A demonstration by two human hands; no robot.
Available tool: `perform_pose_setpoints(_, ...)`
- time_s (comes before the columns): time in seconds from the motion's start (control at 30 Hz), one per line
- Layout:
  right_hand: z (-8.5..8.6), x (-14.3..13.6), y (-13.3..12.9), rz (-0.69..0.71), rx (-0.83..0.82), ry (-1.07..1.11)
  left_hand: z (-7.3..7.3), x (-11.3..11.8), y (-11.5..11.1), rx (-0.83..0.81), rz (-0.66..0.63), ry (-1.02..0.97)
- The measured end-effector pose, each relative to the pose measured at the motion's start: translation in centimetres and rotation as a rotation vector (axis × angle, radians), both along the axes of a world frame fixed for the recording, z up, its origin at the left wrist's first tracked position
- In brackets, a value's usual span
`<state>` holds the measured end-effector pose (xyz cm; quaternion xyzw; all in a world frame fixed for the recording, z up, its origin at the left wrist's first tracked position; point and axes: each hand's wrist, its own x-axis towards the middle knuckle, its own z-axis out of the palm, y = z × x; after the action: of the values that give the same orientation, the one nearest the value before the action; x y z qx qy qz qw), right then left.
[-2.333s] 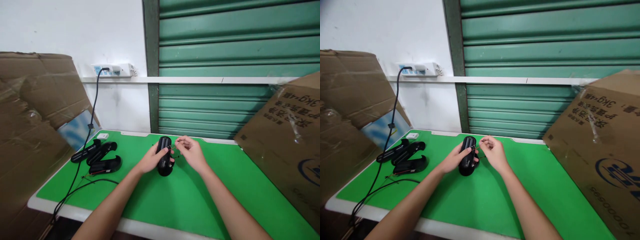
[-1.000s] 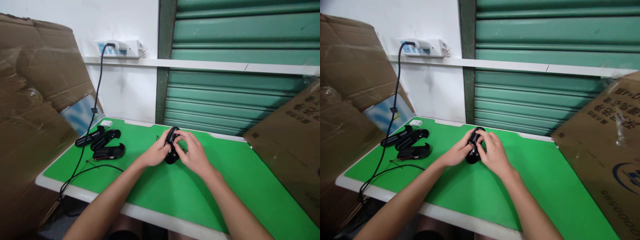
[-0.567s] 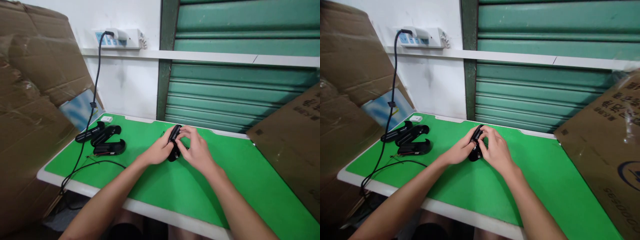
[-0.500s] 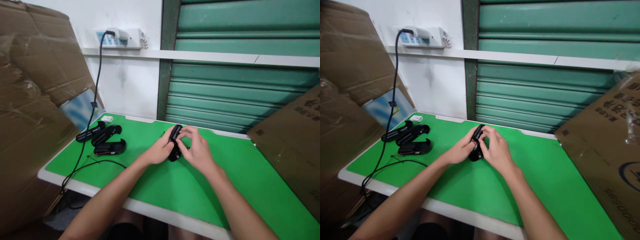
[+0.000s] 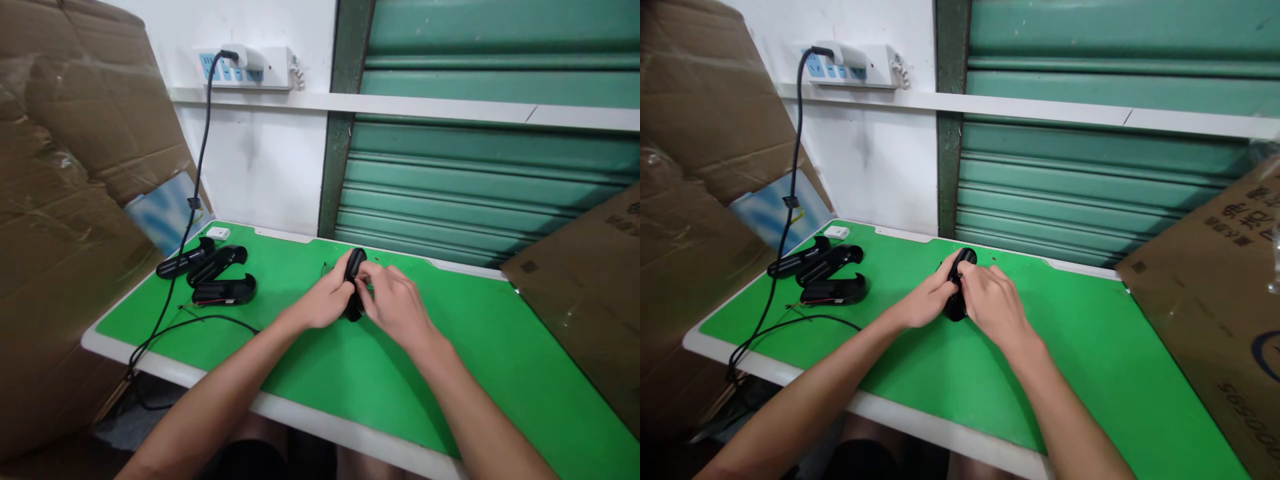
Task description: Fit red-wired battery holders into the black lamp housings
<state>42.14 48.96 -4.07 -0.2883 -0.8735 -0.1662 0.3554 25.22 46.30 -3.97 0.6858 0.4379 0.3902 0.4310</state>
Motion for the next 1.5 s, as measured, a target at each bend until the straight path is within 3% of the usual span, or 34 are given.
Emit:
perform_pose_setpoints(0.27, 1.3, 0.1, -0.9, -0.035, -0.23, -0.119, -0.6, 0.3, -0.5, 0.189, 0.002, 0.217)
perform_pose_setpoints(0.53, 1.8, 0.1, -1.2, -0.064, -0.277, -0.205, -1.2, 1.1, -0.5, 0.307, 0.01, 0.318)
perform_pose_setpoints(0.67, 1.4, 0.4, -0.8, -0.035, -0.321, -0.125, -0.9, 1.0, -0.2, 0.225, 0.003, 0.21)
perform_pose_setpoints(0.8, 0.1, 0.2, -0.3, 0.001, -0.329, 0.221, -0.1, 0.8, 0.0, 0.067, 0.035, -0.046)
perform_pose_setpoints(0.9, -0.4, -0.2, -0.2, 0.03, -0.362, 0.409, 0.4, 0.6, 0.0, -0.029, 0.059, -0.107)
perform_pose_setpoints(1.0, -0.5, -0.4, -0.3, 0.035, -0.366, 0.393, 0.4, 0.6, -0.1, -0.042, 0.061, -0.11)
perform_pose_setpoints(1.17, -0.5, -0.1, -0.2, -0.01, -0.298, 0.212, -0.1, 0.9, -0.4, 0.146, 0.046, 0.006)
perform_pose_setpoints(1.3, -0.6, 0.1, -0.1, 0.002, -0.255, 0.213, -0.2, 0.9, -0.5, 0.206, 0.024, 0.037)
perform_pose_setpoints(1.5, 0.4, 0.5, 0.1, 0.099, -0.345, 0.329, 0.2, 0.5, -0.2, 0.036, 0.017, -0.139)
